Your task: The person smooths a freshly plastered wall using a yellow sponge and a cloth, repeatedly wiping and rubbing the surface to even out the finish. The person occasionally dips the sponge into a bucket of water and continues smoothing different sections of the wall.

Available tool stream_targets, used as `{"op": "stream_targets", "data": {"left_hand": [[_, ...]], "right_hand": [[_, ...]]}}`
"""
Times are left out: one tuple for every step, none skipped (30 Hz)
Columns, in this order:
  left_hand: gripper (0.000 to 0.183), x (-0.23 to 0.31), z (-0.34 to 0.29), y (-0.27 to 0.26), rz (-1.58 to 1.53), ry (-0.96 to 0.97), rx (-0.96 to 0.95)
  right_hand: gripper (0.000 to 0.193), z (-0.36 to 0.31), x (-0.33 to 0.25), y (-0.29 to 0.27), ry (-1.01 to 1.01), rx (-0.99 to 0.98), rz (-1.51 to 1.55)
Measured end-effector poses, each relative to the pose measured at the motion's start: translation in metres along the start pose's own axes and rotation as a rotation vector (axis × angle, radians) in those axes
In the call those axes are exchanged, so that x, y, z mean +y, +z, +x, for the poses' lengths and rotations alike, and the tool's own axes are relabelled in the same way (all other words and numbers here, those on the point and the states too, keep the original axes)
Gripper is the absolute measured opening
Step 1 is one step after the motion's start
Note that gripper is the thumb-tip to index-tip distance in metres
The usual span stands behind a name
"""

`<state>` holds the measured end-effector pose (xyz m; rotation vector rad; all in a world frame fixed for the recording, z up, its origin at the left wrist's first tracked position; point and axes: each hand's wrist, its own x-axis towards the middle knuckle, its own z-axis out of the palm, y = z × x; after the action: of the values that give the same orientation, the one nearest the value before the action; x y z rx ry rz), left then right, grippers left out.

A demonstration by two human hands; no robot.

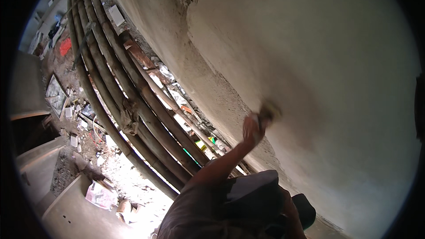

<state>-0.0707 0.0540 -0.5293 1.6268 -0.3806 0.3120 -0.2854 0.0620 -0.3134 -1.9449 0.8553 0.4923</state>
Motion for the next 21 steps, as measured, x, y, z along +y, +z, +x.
{"op": "stream_targets", "data": {"left_hand": [[0.036, 0.004, -0.01, 0.001, -0.076, -0.06, -0.196], [0.033, -0.003, -0.011, -0.019, -0.119, -0.113, -0.389], [0.031, -0.009, -0.011, -0.034, -0.164, -0.169, -0.584], [0.031, -0.01, 0.011, -0.039, -0.073, -0.108, -0.244], [0.035, -0.013, 0.05, -0.04, -0.072, -0.099, 0.034], [0.04, -0.02, 0.093, -0.044, 0.057, -0.207, 0.181], [0.042, 0.001, 0.158, -0.06, -0.088, -0.27, 0.239], [0.043, 0.019, 0.205, -0.065, -0.188, -0.341, 0.27], [0.044, 0.021, 0.241, -0.079, -0.254, -0.306, 0.325], [0.044, 0.022, 0.258, -0.077, -0.358, -0.292, 0.368], [0.043, 0.026, 0.251, -0.068, -0.232, -0.177, 0.36], [0.042, 0.033, 0.233, -0.055, -0.106, -0.061, 0.351], [0.036, 0.029, 0.197, -0.041, 0.07, 0.044, 0.346], [0.031, 0.023, 0.15, -0.027, 0.181, 0.258, 0.363], [0.025, 0.017, 0.1, -0.017, 0.094, 0.401, 0.124], [0.021, 0.034, 0.046, -0.022, 0.084, 0.379, -0.23], [0.025, 0.04, 0.012, -0.032, -0.153, 0.343, -0.516], [0.03, 0.047, -0.006, -0.041, -0.188, 0.4, -0.583], [0.029, 0.05, -0.015, -0.057, -0.242, 0.319, -0.728], [0.03, 0.045, -0.014, -0.064, -0.224, 0.287, -0.88], [0.032, 0.039, -0.015, -0.066, -0.244, 0.227, -1.032]], "right_hand": [[0.017, -0.003, 0.005, -0.003, 0.03, 0.021, 0.003], [0.017, 0.0, 0.004, -0.001, 0.042, 0.018, 0.017], [0.017, 0.003, 0.001, -0.003, -0.004, 0.018, -0.018], [0.017, 0.006, -0.013, -0.006, -0.035, 0.028, -0.053], [0.017, 0.006, -0.02, -0.008, -0.069, 0.04, -0.09], [0.017, 0.006, -0.019, -0.009, -0.093, 0.052, -0.09], [0.017, 0.004, -0.012, -0.012, -0.104, 0.072, -0.09], [0.018, -0.003, -0.009, -0.017, -0.111, 0.11, -0.107], [0.018, 0.003, -0.002, -0.011, -0.157, 0.086, -0.084], [0.019, 0.005, 0.002, -0.01, -0.177, 0.093, -0.08], [0.019, 0.005, 0.003, -0.009, -0.197, 0.099, -0.076], [0.02, 0.003, 0.0, -0.009, -0.141, 0.097, -0.063], [0.02, 0.004, -0.012, -0.005, -0.082, 0.089, -0.045], [0.02, 0.006, -0.021, -0.003, -0.025, 0.083, -0.031], [0.02, 0.012, -0.011, -0.004, -0.246, 0.133, -0.157], [0.019, 0.014, -0.011, -0.01, -0.198, 0.213, -0.113], [0.018, 0.016, -0.013, -0.015, -0.165, 0.289, -0.061], [0.019, 0.017, -0.015, -0.021, -0.132, 0.367, -0.009], [0.018, 0.017, -0.022, -0.028, -0.172, 0.463, -0.042], [0.018, 0.022, -0.027, -0.034, -0.204, 0.535, -0.018], [0.02, 0.03, -0.026, -0.041, -0.28, 0.526, -0.044]]}}
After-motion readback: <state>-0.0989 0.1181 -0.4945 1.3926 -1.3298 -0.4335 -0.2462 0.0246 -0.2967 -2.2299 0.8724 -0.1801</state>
